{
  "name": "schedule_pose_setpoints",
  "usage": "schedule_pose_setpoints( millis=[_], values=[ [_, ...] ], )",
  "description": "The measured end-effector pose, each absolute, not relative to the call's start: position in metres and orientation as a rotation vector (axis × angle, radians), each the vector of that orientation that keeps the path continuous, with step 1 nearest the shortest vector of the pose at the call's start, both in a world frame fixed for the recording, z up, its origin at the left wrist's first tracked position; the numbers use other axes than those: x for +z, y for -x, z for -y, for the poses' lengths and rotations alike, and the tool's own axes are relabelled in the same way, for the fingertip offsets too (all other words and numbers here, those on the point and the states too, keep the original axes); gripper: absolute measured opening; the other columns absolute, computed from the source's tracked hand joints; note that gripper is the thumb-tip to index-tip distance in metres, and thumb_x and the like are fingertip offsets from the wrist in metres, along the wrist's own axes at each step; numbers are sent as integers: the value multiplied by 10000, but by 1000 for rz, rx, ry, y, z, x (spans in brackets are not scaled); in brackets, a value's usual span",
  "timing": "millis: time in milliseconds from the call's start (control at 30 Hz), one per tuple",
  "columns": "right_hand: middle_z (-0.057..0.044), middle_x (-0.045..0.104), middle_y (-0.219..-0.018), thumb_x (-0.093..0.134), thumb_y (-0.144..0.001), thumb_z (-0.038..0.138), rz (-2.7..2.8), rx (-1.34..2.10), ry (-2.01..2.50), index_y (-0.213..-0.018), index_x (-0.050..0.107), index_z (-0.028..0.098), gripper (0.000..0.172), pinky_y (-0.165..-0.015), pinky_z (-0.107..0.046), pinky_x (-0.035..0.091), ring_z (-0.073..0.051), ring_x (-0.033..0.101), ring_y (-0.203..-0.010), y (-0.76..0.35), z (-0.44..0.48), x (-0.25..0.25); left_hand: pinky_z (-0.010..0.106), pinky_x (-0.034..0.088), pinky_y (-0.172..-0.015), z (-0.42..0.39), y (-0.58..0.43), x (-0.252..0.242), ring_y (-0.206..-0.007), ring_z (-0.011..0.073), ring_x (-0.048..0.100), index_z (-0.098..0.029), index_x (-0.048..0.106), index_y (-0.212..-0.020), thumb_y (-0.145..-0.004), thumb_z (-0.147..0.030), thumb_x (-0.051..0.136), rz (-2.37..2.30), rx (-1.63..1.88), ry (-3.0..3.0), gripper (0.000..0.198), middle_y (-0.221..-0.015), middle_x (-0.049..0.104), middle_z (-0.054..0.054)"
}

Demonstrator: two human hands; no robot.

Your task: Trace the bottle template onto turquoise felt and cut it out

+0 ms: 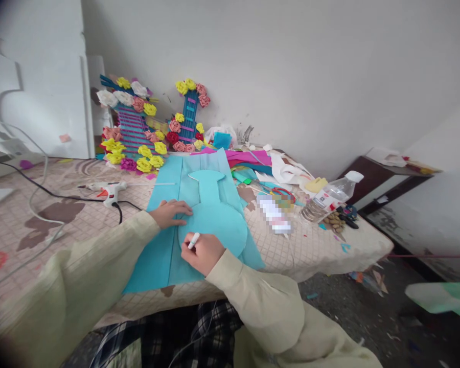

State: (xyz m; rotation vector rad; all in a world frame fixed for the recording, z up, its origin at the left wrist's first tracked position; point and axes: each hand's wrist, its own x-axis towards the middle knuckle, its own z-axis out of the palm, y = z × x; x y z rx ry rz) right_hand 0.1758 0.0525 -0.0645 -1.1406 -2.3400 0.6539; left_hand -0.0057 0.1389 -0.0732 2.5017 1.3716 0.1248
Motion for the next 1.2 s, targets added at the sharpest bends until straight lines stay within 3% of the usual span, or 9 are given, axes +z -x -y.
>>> schedule_pose_setpoints(
  millis=[467, 533, 667, 767, 1200],
  values=[
    [52, 470, -498, 443, -813, 258, 2165, 845, 1121, -679, 509, 191, 164, -456, -191, 291, -79, 414, -447, -192, -50, -71, 359, 312, -725, -135, 7, -73, -1028, 262, 440, -310, 530, -1131, -788, -407, 438, -1383, 52, -2556, 368, -1254, 493, 23],
    [52, 484, -498, 432, -826, 284, 2138, 885, 1112, -700, 507, 191, 173, -443, -188, 296, -77, 427, -435, -193, -50, -74, 379, 312, -744, -129, 7, -70, -1045, 276, 427, -295, 496, -1177, -752, -461, 460, -1386, 32, -2573, 458, -1290, 464, 31],
    [48, 503, -507, 444, -823, 286, 2114, 928, 1086, -704, 508, 187, 168, -438, -187, 300, -75, 439, -436, -194, -49, -78, 472, 285, -820, -117, 8, -65, -1108, 357, 347, -260, 408, -1269, -503, -606, 609, -1392, -18, -2597, 865, -1357, 392, 50],
    [50, 496, -507, 450, -821, 280, 2114, 935, 1069, -700, 515, 186, 167, -446, -186, 302, -75, 436, -448, -194, -47, -78, 524, 264, -843, -113, 8, -62, -1152, 398, 277, -265, 339, -1313, -411, -624, 632, -1385, -90, -2611, 1013, -1396, 333, 45],
    [54, 456, -528, 496, -772, 236, 2157, 881, 1054, -678, 534, 181, 116, -480, -190, 287, -73, 404, -484, -196, -47, -78, 524, 261, -864, -110, 1, -53, -1179, 409, 239, -272, 275, -1343, -389, -627, 626, -1408, -268, -2595, 1077, -1428, 265, 51]
  ],
)
